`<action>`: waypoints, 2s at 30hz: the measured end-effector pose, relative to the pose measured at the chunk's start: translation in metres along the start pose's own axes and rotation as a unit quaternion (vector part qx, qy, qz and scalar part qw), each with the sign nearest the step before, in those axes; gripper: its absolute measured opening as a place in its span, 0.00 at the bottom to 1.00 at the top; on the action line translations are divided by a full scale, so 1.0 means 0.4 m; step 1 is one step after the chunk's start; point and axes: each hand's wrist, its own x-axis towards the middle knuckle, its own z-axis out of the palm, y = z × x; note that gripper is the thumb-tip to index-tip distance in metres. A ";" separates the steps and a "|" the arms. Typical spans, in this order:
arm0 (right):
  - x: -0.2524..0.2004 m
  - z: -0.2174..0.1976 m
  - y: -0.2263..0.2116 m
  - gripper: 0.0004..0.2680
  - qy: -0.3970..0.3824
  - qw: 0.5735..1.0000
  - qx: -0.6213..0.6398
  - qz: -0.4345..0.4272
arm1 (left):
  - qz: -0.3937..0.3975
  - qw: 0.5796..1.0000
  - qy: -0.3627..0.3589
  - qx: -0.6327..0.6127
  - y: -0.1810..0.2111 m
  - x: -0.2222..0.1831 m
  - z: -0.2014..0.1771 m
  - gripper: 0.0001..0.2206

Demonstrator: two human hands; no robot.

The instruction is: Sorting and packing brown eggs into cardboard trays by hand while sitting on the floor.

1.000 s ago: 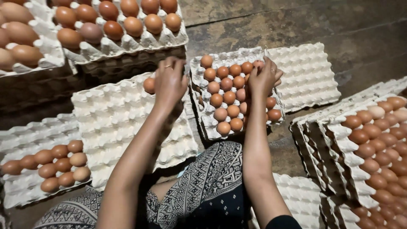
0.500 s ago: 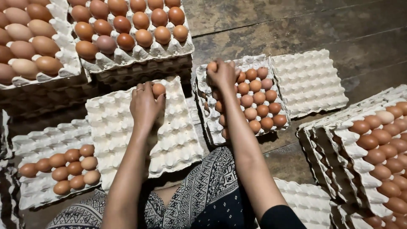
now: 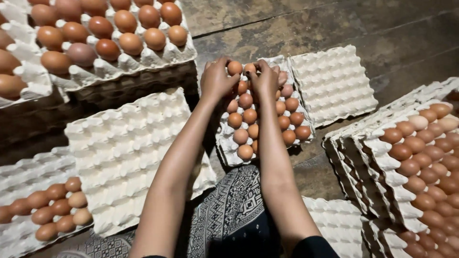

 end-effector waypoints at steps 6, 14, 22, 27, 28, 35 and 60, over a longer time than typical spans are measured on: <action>0.009 0.004 -0.007 0.09 -0.022 0.999 -0.012 0.025 | -0.003 0.990 -0.058 0.129 -0.043 0.075 0.103 0.13; -0.012 -0.021 -0.029 0.10 -0.035 0.999 -0.002 0.019 | 0.025 0.984 -0.073 0.158 -0.113 0.120 0.155 0.12; -0.007 0.026 0.001 0.11 -0.033 0.999 -0.028 0.001 | 0.006 0.985 -0.136 0.110 -0.087 0.085 0.090 0.19; -0.115 -0.011 -0.072 0.18 0.113 0.985 -0.099 -0.081 | 0.027 0.990 -0.130 0.045 0.005 -0.032 -0.028 0.32; -0.133 -0.026 -0.089 0.18 0.112 0.985 -0.096 -0.085 | 0.024 0.991 -0.127 0.047 0.004 -0.078 -0.066 0.32; -0.268 -0.156 -0.180 0.11 -0.001 0.990 0.009 -0.144 | 0.026 0.993 0.033 -0.110 -0.053 -0.466 -0.388 0.25; -0.684 -0.150 -0.037 0.29 -0.354 0.646 0.673 -0.067 | -0.124 0.919 0.306 -0.216 -0.171 -1.015 -0.558 0.22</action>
